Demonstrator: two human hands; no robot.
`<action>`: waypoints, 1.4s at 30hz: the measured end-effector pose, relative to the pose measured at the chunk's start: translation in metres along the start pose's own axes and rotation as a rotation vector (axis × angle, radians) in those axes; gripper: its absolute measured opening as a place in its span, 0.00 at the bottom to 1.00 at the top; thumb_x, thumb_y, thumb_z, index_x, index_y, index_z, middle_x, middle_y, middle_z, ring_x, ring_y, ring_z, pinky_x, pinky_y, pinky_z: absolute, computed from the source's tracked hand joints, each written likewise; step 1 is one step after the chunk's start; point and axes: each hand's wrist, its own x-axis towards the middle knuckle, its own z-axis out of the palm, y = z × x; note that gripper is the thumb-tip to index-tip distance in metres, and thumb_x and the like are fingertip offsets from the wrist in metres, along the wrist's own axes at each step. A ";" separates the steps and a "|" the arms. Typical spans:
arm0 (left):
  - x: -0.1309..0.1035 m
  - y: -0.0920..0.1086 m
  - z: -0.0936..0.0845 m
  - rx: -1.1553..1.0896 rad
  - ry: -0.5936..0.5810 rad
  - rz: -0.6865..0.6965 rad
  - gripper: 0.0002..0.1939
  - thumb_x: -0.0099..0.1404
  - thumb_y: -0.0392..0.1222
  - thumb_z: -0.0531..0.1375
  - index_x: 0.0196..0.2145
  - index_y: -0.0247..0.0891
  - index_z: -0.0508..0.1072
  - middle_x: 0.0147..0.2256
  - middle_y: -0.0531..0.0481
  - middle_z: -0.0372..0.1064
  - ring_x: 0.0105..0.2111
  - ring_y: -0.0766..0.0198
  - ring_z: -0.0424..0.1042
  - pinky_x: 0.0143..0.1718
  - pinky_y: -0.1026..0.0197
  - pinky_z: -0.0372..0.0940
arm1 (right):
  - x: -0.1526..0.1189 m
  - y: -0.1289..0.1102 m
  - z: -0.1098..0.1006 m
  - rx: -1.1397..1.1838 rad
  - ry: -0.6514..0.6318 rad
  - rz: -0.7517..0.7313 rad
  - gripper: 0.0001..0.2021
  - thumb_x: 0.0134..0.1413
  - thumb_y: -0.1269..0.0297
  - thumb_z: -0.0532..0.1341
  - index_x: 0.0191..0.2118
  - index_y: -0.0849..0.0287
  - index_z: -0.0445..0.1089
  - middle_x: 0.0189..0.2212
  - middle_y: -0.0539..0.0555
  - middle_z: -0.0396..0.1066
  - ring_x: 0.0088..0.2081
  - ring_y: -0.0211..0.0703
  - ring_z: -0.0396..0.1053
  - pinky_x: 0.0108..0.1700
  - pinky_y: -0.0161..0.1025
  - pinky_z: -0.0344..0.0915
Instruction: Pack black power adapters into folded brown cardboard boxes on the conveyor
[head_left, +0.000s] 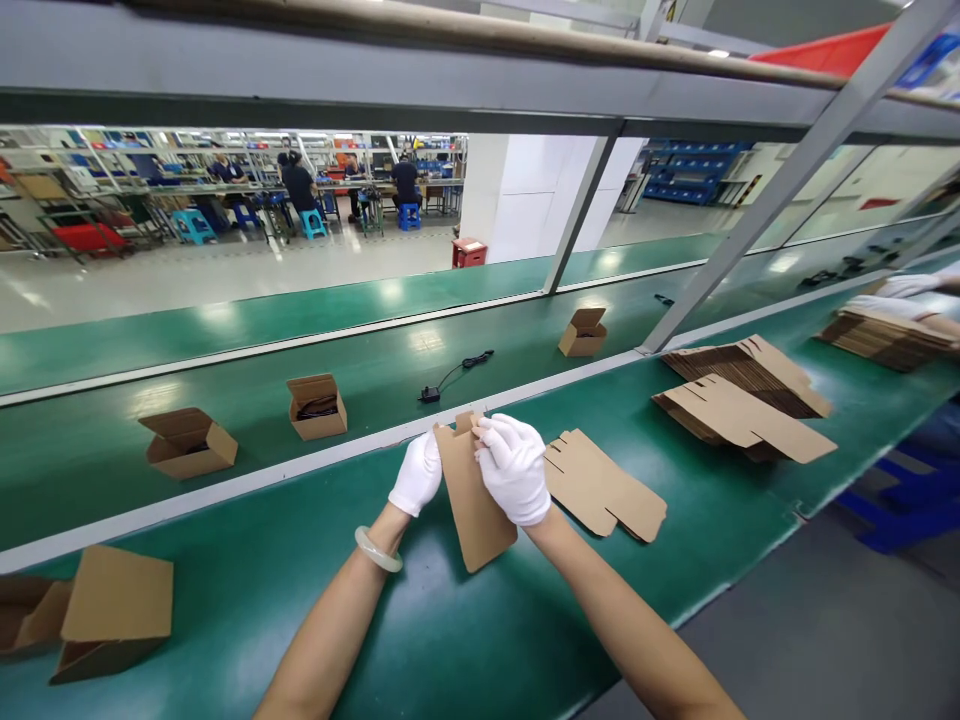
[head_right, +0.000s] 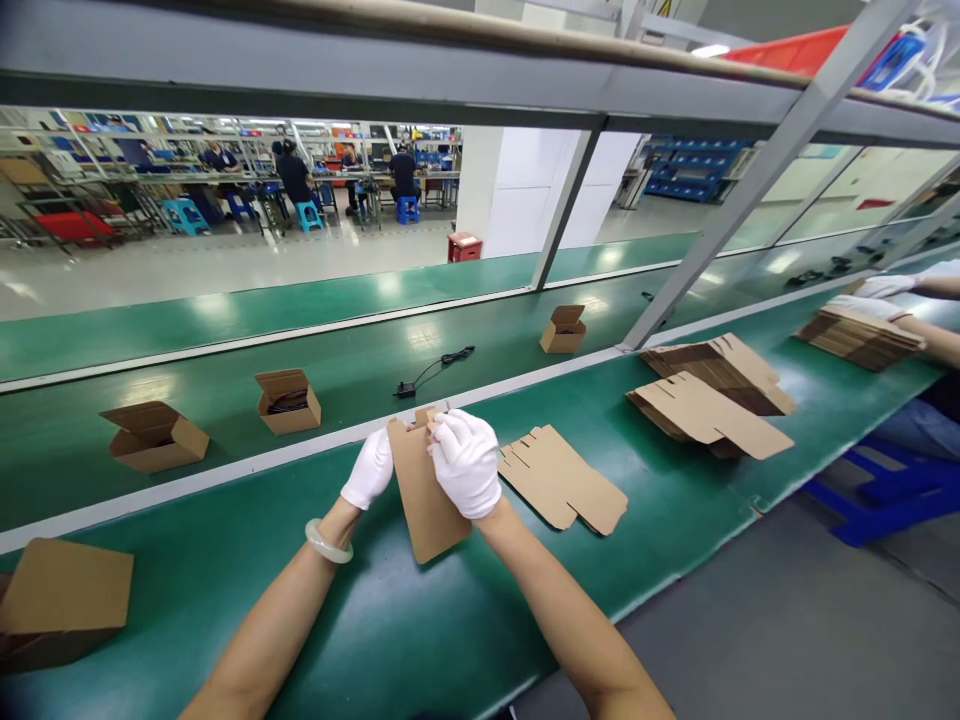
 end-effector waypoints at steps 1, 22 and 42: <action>0.000 0.000 -0.001 0.008 0.036 -0.002 0.20 0.66 0.49 0.44 0.33 0.36 0.71 0.35 0.44 0.74 0.37 0.58 0.72 0.40 0.57 0.66 | 0.002 0.000 -0.002 -0.004 -0.031 -0.058 0.12 0.55 0.64 0.51 0.40 0.59 0.69 0.40 0.59 0.68 0.46 0.52 0.62 0.48 0.49 0.58; -0.004 0.020 -0.031 0.311 -0.046 -0.003 0.21 0.65 0.49 0.47 0.50 0.34 0.65 0.42 0.40 0.71 0.44 0.56 0.70 0.48 0.55 0.62 | -0.007 -0.024 0.019 -0.050 -0.185 -0.171 0.19 0.59 0.54 0.49 0.25 0.58 0.68 0.18 0.51 0.66 0.23 0.40 0.61 0.29 0.37 0.47; -0.014 0.043 -0.038 0.265 -0.384 0.301 0.16 0.51 0.45 0.64 0.34 0.38 0.64 0.56 0.41 0.55 0.51 0.51 0.62 0.50 0.51 0.59 | 0.005 -0.002 -0.010 1.654 -0.537 0.576 0.19 0.49 0.53 0.57 0.47 0.56 0.65 0.47 0.57 0.68 0.46 0.48 0.67 0.48 0.46 0.64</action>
